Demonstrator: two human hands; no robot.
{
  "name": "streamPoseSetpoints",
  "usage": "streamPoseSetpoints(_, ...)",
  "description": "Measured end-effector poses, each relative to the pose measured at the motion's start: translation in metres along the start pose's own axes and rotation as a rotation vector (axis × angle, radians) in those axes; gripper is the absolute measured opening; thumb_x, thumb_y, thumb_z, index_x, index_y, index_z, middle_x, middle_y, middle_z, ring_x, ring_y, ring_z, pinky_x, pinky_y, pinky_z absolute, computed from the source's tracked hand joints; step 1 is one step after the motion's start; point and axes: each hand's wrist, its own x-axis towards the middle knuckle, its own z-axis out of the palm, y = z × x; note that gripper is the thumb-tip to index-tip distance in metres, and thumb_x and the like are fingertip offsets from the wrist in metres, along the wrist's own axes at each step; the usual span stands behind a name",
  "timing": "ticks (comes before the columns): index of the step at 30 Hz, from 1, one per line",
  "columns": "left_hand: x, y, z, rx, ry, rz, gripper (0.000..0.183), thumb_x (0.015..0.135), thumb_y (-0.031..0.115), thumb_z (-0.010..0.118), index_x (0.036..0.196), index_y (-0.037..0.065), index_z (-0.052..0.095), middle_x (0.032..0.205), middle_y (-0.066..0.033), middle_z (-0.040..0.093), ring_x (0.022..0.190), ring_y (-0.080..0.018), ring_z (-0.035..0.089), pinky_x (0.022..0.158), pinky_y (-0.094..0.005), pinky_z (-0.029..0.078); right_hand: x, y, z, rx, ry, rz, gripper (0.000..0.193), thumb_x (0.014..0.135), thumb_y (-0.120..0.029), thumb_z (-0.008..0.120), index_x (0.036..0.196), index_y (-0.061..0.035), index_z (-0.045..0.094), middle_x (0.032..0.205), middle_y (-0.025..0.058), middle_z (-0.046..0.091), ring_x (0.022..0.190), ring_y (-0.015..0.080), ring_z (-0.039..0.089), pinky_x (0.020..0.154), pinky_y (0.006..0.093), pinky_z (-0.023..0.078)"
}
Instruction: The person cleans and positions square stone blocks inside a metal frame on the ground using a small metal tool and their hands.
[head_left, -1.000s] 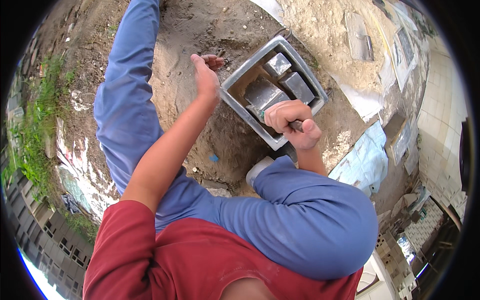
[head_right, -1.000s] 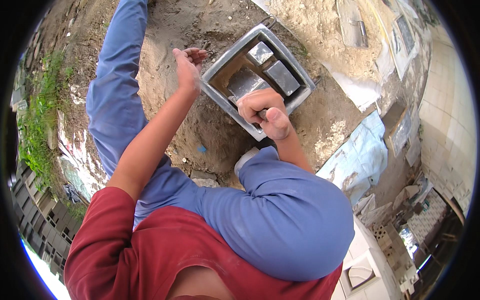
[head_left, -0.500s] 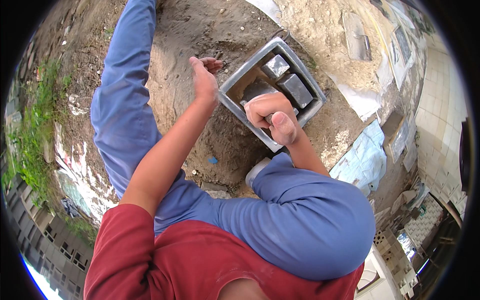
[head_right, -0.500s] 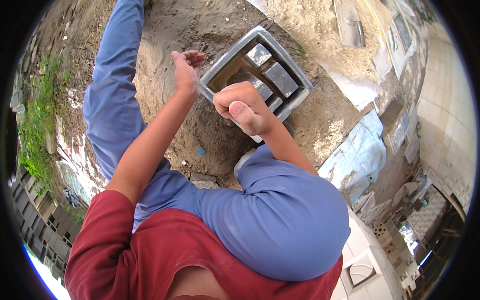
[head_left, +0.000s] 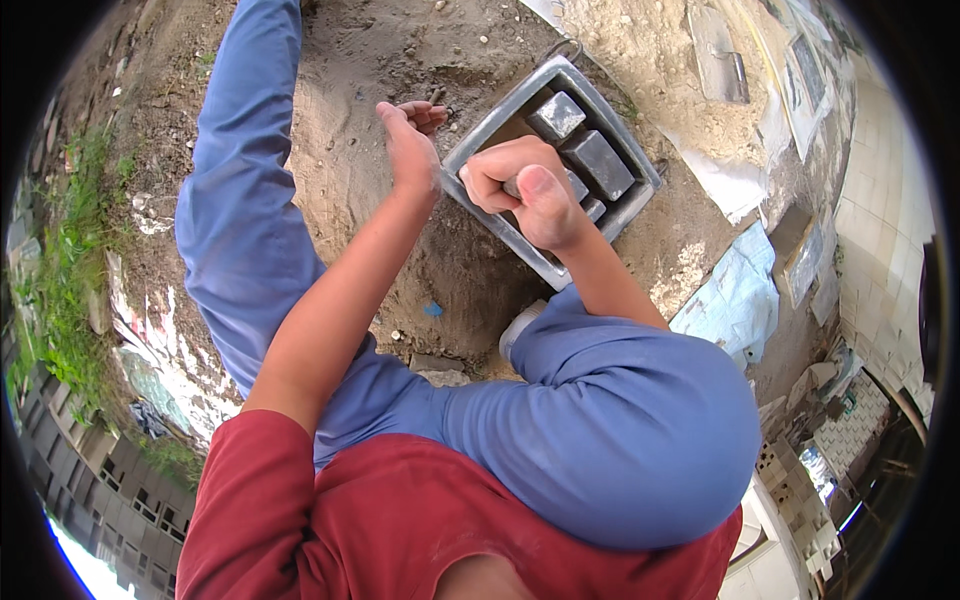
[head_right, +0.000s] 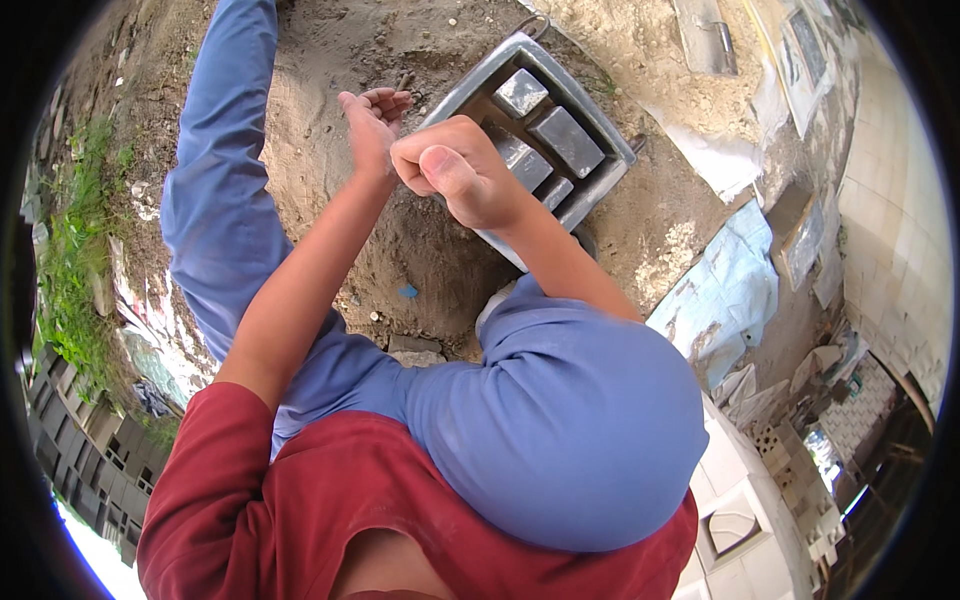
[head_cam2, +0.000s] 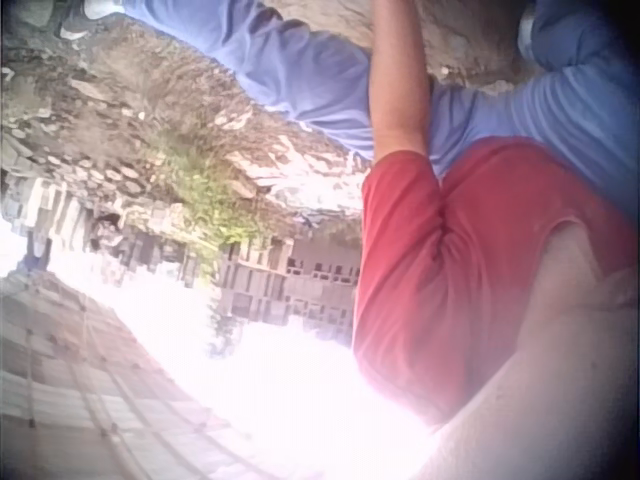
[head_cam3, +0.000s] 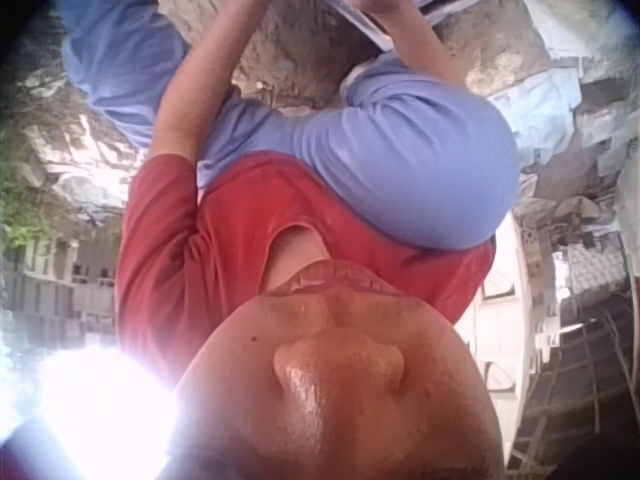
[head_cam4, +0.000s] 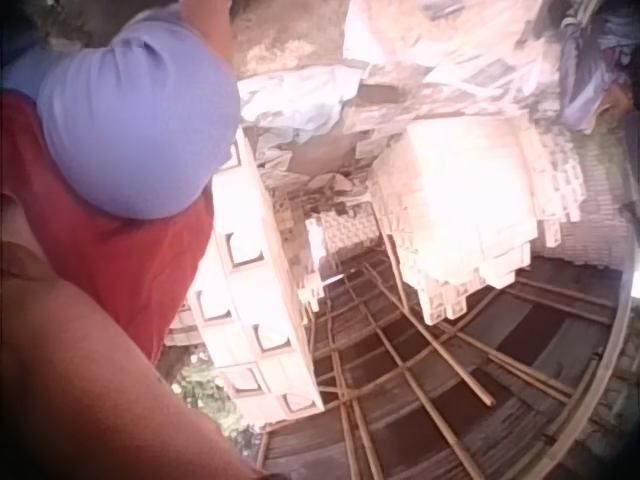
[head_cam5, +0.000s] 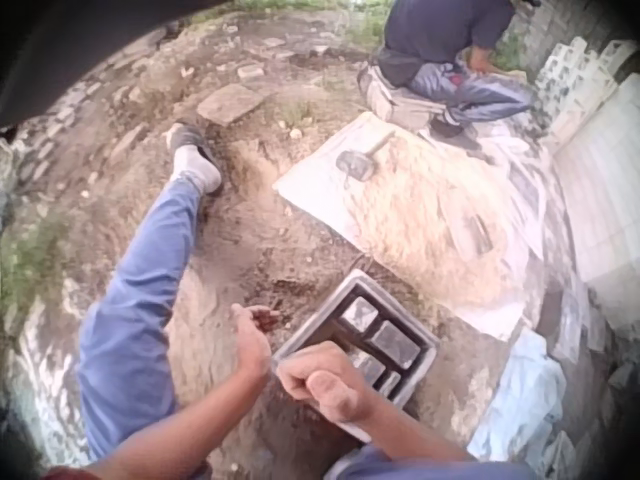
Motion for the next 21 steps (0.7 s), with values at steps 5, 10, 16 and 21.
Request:
streamPoseSetpoints(5,0.001,-0.004,-0.005,0.066,0.007,0.001,0.068,0.111,0.056,0.019,0.102,0.0,0.058,0.094,-0.0177,0.07,0.091,-0.027,0.066,0.097,-0.0387,0.05,-0.003,0.033,-0.001,-0.05,0.04,0.065,0.079,0.097,-0.077,0.026,0.061,-0.0059,0.029,0.058,0.0001,0.029,0.053,0.0148,0.029,0.051,0.0329,0.021)
streamPoseSetpoints(10,-0.002,-0.001,-0.004,0.067,-0.026,0.005,0.073,0.11,0.059,0.016,0.108,-0.002,0.055,0.104,-0.0215,0.069,0.101,-0.0312,0.065,0.103,-0.0411,0.049,-0.007,0.019,-0.002,0.003,0.047,0.013,0.083,0.095,-0.082,0.028,0.062,-0.0062,0.029,0.058,-0.0002,0.029,0.053,0.0147,0.028,0.051,0.0326,0.022)
streamPoseSetpoints(16,0.005,-0.004,-0.008,0.089,-0.025,-0.034,0.074,0.109,0.06,0.015,0.11,-0.003,0.055,0.104,-0.0223,0.068,0.101,-0.0319,0.065,0.103,-0.042,0.049,-0.01,0.019,-0.005,-0.057,0.012,0.058,0.086,0.093,-0.087,0.026,0.061,-0.007,0.03,0.058,-0.0002,0.03,0.052,0.0146,0.03,0.051,0.0327,0.022)
streamPoseSetpoints(21,0.001,0.0,-0.004,0.095,-0.018,-0.035,0.074,0.109,0.06,0.015,0.107,-0.002,0.056,0.101,-0.0206,0.069,0.098,-0.0303,0.065,0.1,-0.0408,0.049,-0.017,0.033,-0.009,-0.004,0.021,0.067,0.089,0.089,-0.092,0.027,0.061,-0.0076,0.032,0.06,-0.0021,0.031,0.055,0.0131,0.031,0.053,0.0311,0.023)
